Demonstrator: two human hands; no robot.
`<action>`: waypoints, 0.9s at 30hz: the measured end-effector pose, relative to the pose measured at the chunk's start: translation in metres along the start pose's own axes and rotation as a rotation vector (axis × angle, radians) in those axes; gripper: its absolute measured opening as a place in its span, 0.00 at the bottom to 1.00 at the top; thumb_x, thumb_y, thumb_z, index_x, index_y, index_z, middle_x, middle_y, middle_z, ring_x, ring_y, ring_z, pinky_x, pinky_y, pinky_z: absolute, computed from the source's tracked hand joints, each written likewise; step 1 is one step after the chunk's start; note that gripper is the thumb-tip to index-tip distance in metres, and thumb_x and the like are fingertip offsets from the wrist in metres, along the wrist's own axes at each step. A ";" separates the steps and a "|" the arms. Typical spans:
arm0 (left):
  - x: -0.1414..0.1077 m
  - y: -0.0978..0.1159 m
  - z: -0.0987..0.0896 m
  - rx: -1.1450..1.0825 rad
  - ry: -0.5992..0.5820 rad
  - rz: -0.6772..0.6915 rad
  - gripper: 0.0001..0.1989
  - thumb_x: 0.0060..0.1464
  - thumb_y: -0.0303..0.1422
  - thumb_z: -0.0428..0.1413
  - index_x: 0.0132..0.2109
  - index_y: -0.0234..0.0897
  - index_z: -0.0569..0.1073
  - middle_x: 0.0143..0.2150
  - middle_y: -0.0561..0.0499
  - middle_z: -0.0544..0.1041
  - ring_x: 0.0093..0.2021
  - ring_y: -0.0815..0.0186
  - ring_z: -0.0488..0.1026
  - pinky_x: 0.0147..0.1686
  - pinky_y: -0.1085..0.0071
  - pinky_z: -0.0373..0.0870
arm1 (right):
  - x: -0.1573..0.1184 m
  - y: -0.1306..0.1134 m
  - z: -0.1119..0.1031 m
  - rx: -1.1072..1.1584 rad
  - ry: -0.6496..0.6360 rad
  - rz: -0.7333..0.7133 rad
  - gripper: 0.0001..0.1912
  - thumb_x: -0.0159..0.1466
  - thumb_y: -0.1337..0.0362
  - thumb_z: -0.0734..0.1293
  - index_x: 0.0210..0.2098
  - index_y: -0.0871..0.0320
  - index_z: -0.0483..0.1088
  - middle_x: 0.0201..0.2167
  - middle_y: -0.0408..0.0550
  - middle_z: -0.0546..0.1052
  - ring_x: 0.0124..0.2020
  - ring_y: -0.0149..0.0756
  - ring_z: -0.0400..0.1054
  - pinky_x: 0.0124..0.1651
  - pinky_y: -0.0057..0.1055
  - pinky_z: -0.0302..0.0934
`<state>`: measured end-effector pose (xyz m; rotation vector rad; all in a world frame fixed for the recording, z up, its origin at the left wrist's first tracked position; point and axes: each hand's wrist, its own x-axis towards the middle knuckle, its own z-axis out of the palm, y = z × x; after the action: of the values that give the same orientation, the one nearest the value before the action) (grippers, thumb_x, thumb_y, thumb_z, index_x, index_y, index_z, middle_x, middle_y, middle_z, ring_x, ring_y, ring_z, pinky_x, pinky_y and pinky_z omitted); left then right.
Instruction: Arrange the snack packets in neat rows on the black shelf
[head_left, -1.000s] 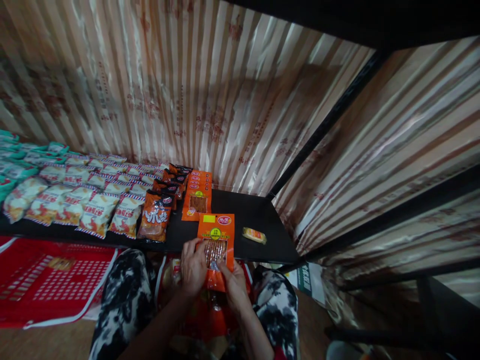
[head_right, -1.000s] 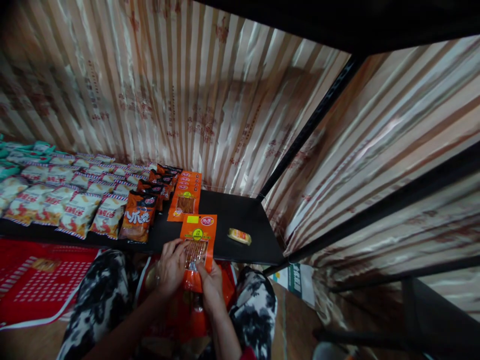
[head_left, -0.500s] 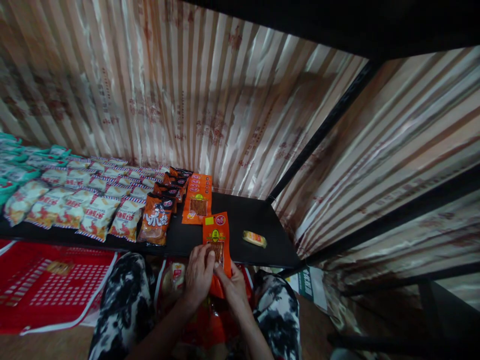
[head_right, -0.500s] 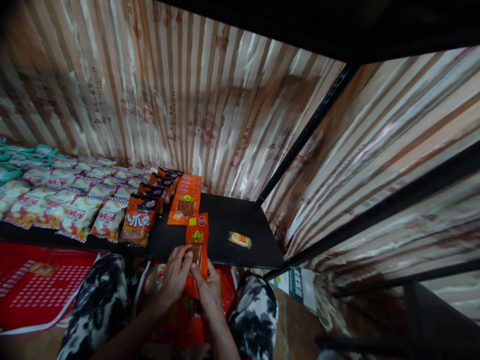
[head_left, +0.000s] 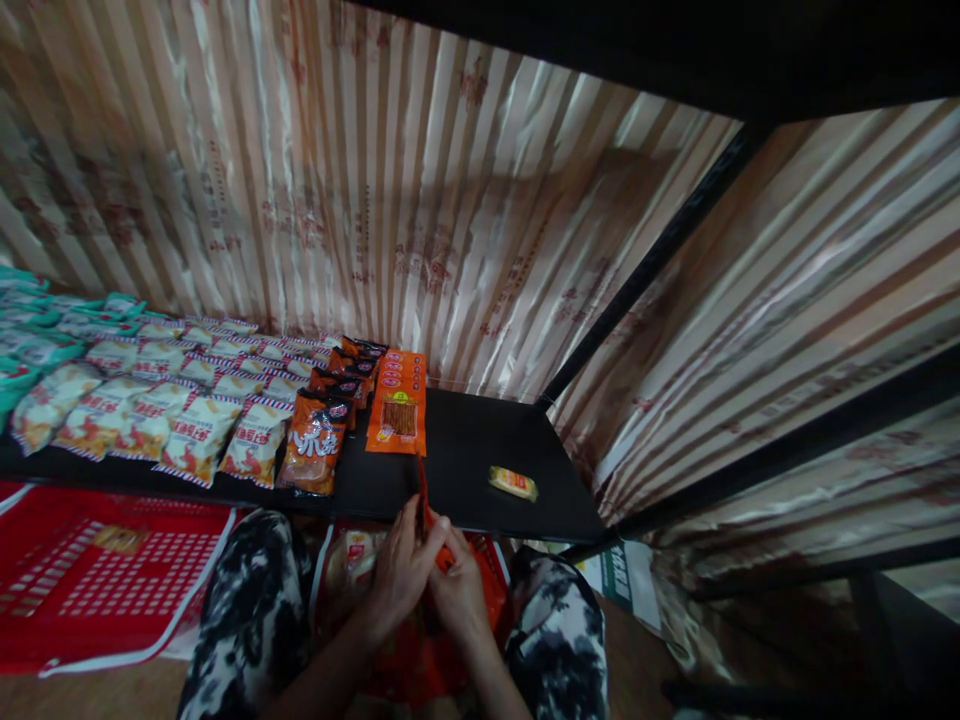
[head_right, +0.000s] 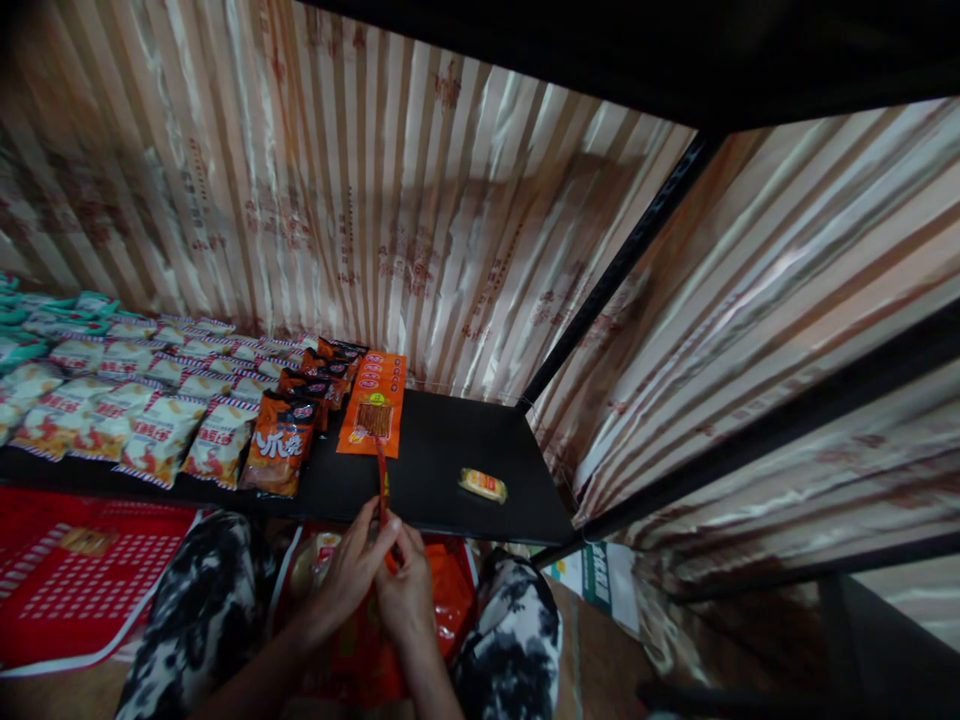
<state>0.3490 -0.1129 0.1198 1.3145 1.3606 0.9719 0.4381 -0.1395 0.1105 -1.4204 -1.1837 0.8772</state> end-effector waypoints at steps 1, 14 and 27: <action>0.000 0.001 -0.001 0.000 -0.010 -0.024 0.31 0.51 0.44 0.49 0.56 0.28 0.62 0.59 0.35 0.65 0.59 0.56 0.62 0.58 0.62 0.55 | -0.001 0.002 0.001 -0.027 0.001 -0.009 0.22 0.49 0.71 0.66 0.44 0.51 0.74 0.43 0.47 0.75 0.48 0.40 0.67 0.54 0.34 0.59; 0.007 -0.005 -0.010 -0.011 -0.058 -0.171 0.26 0.49 0.34 0.50 0.56 0.28 0.62 0.54 0.37 0.71 0.55 0.56 0.66 0.53 0.68 0.58 | -0.008 0.009 0.014 -0.197 -0.063 -0.181 0.27 0.50 0.75 0.63 0.48 0.54 0.71 0.43 0.52 0.73 0.48 0.40 0.67 0.50 0.34 0.64; 0.017 -0.016 -0.019 -0.094 0.077 -0.283 0.07 0.48 0.34 0.52 0.35 0.37 0.71 0.35 0.44 0.77 0.43 0.57 0.72 0.44 0.68 0.63 | -0.014 0.011 0.022 -0.229 -0.121 -0.160 0.28 0.52 0.70 0.65 0.53 0.55 0.67 0.47 0.54 0.70 0.48 0.42 0.67 0.48 0.35 0.66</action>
<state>0.3280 -0.0961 0.1065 0.9911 1.4943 0.8867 0.4157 -0.1465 0.0948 -1.4458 -1.5072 0.7425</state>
